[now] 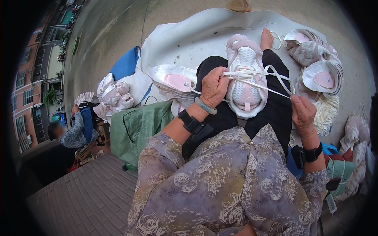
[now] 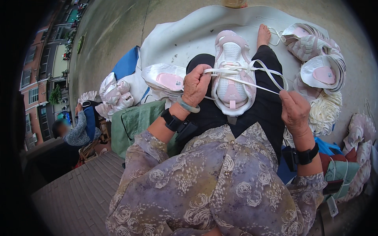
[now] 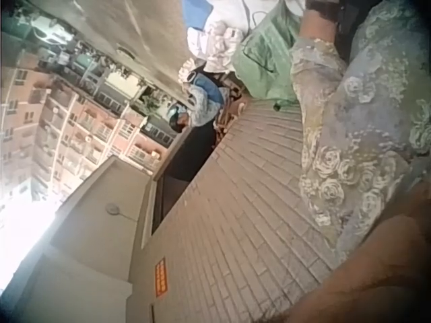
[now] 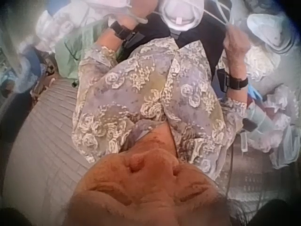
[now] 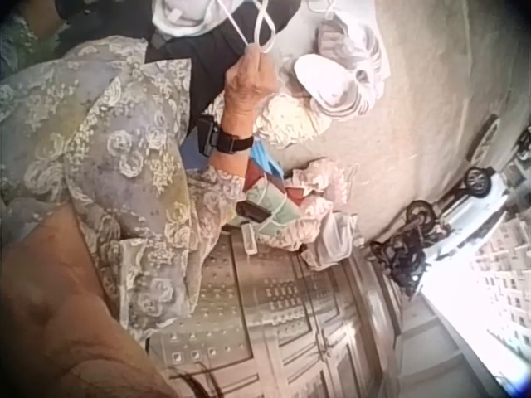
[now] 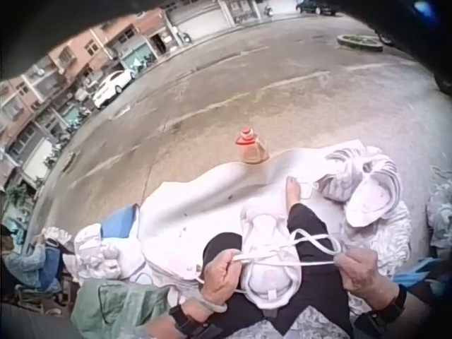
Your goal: The recorder is lacing and adjusting the laces on a pink and white sneaker as part of a manufacturing or assembly process.
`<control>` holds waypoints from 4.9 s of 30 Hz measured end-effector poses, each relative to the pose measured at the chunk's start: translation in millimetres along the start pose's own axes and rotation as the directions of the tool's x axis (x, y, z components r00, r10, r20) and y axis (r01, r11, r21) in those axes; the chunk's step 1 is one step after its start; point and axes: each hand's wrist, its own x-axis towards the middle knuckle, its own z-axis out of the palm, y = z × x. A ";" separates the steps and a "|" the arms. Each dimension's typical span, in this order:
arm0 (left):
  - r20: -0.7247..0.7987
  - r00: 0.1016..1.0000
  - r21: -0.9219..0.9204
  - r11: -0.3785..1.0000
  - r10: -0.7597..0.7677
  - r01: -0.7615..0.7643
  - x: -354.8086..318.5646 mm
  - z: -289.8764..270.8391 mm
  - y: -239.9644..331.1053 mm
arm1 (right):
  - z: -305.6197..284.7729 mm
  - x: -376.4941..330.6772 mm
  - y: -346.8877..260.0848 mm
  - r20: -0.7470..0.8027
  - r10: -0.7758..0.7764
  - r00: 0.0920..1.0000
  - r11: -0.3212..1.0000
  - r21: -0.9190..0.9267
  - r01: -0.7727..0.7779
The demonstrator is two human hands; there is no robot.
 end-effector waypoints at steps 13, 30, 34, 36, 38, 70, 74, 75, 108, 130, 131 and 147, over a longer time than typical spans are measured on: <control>0.029 0.985 0.123 0.977 0.172 -0.174 9.3 9.3 18.6 | -4.5 -3.0 1.2 0.228 0.260 0.938 0.903 0.288 -0.320; 0.251 0.910 0.393 0.824 0.331 -0.408 14.3 31.6 42.4 | 73.7 39.1 -42.7 0.162 0.274 0.948 0.924 0.230 -0.306; 0.241 0.912 0.401 0.821 0.332 -0.405 14.3 36.7 41.2 | 72.1 40.8 -41.7 0.266 0.346 0.899 0.848 0.320 -0.422; 0.206 0.920 0.376 0.841 0.333 -0.389 10.8 37.2 39.5 | 73.4 40.2 -41.2 0.269 0.339 0.902 0.831 0.363 -0.421; 0.196 0.921 0.368 0.845 0.337 -0.387 7.6 37.6 37.6 | 75.4 39.0 -40.7 0.272 0.329 0.904 0.812 0.406 -0.418; -0.163 0.986 0.928 0.345 0.028 0.143 -79.4 -236.1 -76.5 | 76.2 30.5 -35.4 0.090 0.235 0.968 0.876 0.412 -0.251; -0.071 0.993 0.959 0.269 -0.097 0.095 -72.8 -187.3 -51.3 | 71.2 30.4 -38.6 0.139 0.289 0.947 0.868 0.380 -0.320; -0.017 1.000 0.932 0.362 -0.004 0.018 -63.3 -169.6 -39.1 | 69.4 31.5 -39.2 0.139 0.284 0.949 0.872 0.374 -0.316; 0.344 0.905 0.346 0.862 0.251 -0.371 -6.8 3.5 32.7 | 80.0 56.9 -23.1 0.196 0.582 0.789 0.715 0.339 -0.612; 0.187 0.964 0.516 0.816 0.189 -0.260 -3.6 -2.7 30.6 | 91.5 76.2 -10.3 0.594 0.583 0.555 0.404 0.381 -0.832; 0.188 0.963 0.514 0.817 0.190 -0.262 -3.5 -2.6 30.6 | 91.8 75.6 -8.9 0.564 0.569 0.598 0.449 0.397 -0.801; 0.376 0.921 0.336 0.911 0.102 -0.238 -1.6 -87.2 51.9 | 81.8 81.2 -10.8 0.636 0.526 0.565 0.416 0.387 -0.823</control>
